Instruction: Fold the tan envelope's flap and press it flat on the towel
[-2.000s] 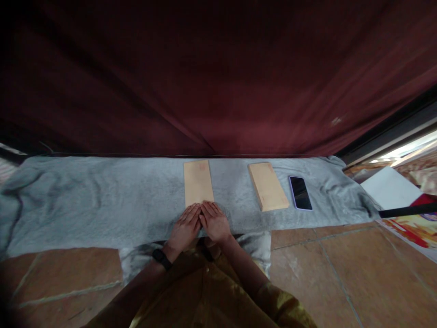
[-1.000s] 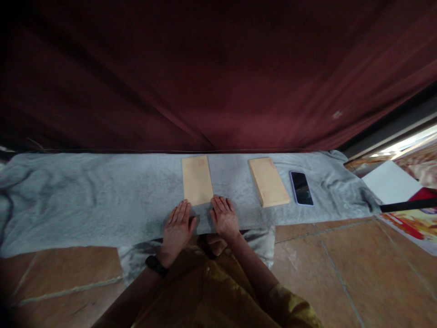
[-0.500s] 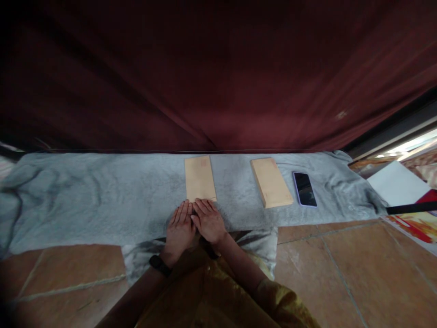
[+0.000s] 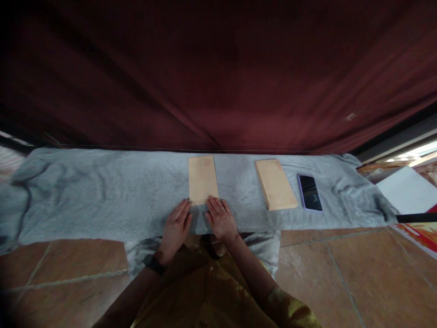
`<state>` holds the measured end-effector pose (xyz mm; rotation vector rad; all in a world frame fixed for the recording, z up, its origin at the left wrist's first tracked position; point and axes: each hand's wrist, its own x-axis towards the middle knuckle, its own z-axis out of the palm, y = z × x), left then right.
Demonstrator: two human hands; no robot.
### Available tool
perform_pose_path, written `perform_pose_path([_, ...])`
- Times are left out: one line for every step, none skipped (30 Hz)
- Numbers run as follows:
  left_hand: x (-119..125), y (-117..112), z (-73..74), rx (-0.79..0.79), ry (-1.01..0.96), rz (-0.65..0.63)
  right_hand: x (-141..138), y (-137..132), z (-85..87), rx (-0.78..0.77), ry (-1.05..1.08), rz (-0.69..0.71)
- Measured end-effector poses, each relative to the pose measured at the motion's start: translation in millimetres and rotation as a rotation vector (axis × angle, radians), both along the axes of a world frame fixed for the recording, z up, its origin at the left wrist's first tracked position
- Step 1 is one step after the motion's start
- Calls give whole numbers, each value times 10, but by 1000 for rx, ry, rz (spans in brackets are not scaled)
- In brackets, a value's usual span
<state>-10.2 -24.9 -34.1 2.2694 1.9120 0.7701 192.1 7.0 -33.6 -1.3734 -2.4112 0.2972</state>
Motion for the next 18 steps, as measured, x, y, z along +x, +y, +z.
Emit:
perform_pose_path([-124,17,8,21,-45,53,-2,-1,3,2,-2,-1])
perform_pose_path([-269,34,14,42,-77,141,-4,-1,7,4,-4,-2])
perform_pose_path([-430,50,18,61,-95,246,-6,-3,11,6,-6,-3])
perform_pose_path([-597,65,19,72,-96,343,-7,-4,13,7,-8,-3])
perform_pose_path([-760,79,18,68,-86,411,-9,-5,14,8,-9,-4])
perform_pose_path([-907,90,16,48,-72,449,-10,-7,13,9,-9,-5])
perform_pose_path([-1031,100,14,23,-64,462,-11,-8,11,10,-8,-5])
perform_pose_path([-1126,108,14,3,-48,464,-11,-8,9,11,-6,-7])
perform_pose_path([-1189,114,17,-21,-20,453,-11,-9,8,14,-3,-9])
perform_pose_path([-1224,120,25,-42,9,444,-11,-9,8,16,0,-9])
perform_pose_path([-1234,125,37,-61,43,435,-11,-9,8,18,2,-9])
perform_pose_path([-1228,131,54,-78,76,429,-11,-9,10,18,3,-9])
perform_pose_path([-1212,138,76,-94,106,427,-10,-9,12,17,3,-8])
perform_pose_path([-1192,146,103,-112,133,425,-10,-9,14,16,3,-7])
perform_pose_path([-1173,155,134,-131,159,422,-10,-9,13,15,3,-4])
perform_pose_path([-1157,168,169,-153,187,416,-10,-9,10,14,3,-3])
perform_pose_path([-1143,182,206,-178,220,405,-11,-9,5,15,4,-3])
perform_pose_path([-1132,199,246,-206,256,394,-12,-9,-3,16,5,-6])
